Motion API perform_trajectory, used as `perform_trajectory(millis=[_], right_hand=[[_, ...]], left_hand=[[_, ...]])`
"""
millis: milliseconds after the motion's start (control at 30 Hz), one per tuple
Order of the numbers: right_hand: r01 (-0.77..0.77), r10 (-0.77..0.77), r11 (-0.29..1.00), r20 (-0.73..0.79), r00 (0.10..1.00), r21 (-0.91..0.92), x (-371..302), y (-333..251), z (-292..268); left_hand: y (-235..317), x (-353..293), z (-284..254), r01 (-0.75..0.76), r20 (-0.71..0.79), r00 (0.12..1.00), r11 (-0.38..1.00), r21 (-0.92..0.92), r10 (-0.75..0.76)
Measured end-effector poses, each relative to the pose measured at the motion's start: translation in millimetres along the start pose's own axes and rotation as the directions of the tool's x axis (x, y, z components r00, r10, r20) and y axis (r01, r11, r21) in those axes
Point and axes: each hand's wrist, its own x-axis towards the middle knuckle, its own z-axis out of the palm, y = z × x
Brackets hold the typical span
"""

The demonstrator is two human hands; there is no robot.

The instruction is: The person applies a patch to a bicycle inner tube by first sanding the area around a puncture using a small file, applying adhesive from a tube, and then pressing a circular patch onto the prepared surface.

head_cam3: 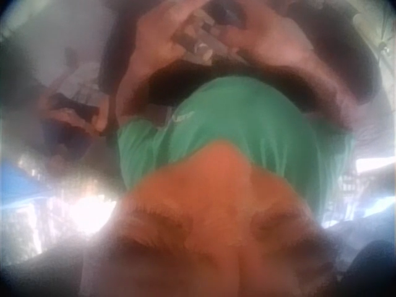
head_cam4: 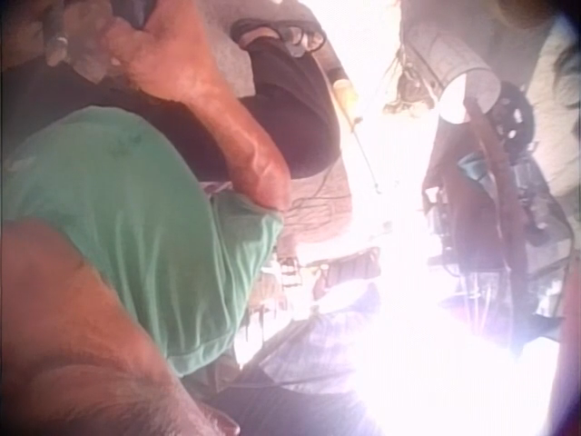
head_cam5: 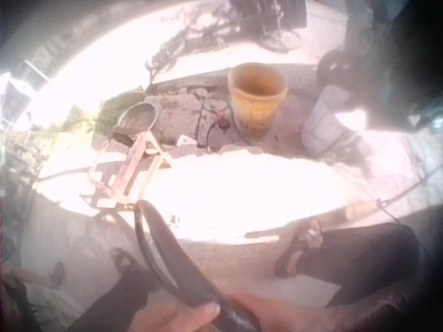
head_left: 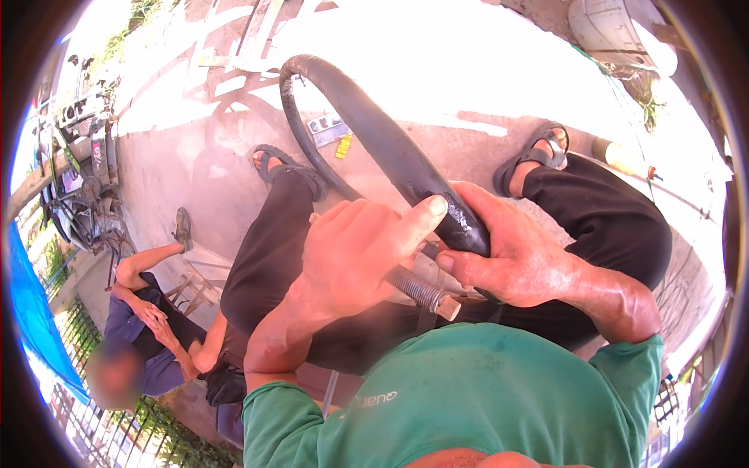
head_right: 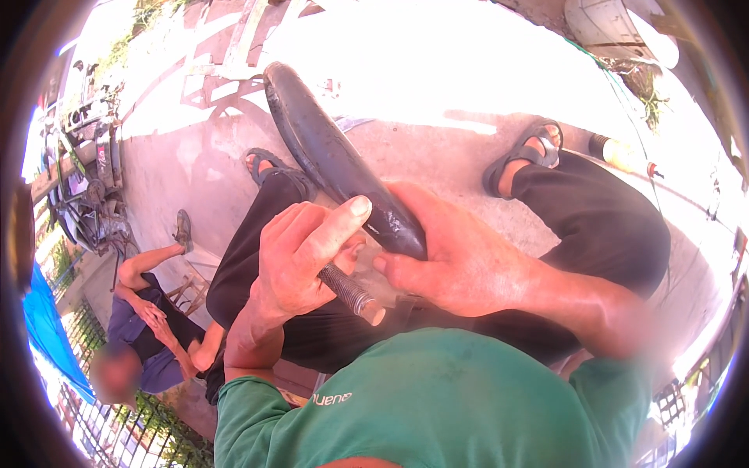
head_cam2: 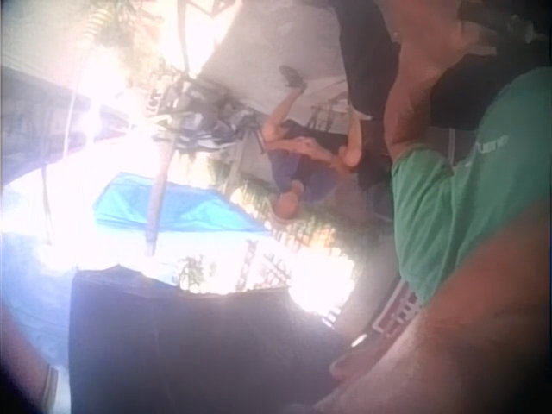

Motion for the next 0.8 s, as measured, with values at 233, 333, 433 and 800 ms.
perform_trajectory(millis=[233, 333, 433, 800], right_hand=[[-0.042, 0.04, 0.998, 0.038, 0.999, 0.051, 0.9, 1.9, -0.1], [-0.047, 0.045, 0.996, 0.024, 0.999, 0.077, 1.2, 0.5, 0.7], [-0.013, 0.011, 0.997, 0.019, 1.0, 0.074, 1.0, 5.7, 0.9], [0.001, -0.005, 0.988, 0.026, 1.0, 0.154, 1.4, 6.1, 2.0]], left_hand=[[-0.7, 0.2, -1.0, -0.02, 0.0, 1.0, 1.0, -0.017, 0.02], [-0.3, 0.7, -0.4, 0.013, -0.006, 1.0, 0.999, -0.037, -0.014], [-1.4, 1.1, -0.9, 0.046, 0.011, 0.999, 0.989, -0.144, -0.044], [1.0, -1.3, 4.1, 0.133, -0.004, 0.99, 0.963, -0.235, -0.138]])
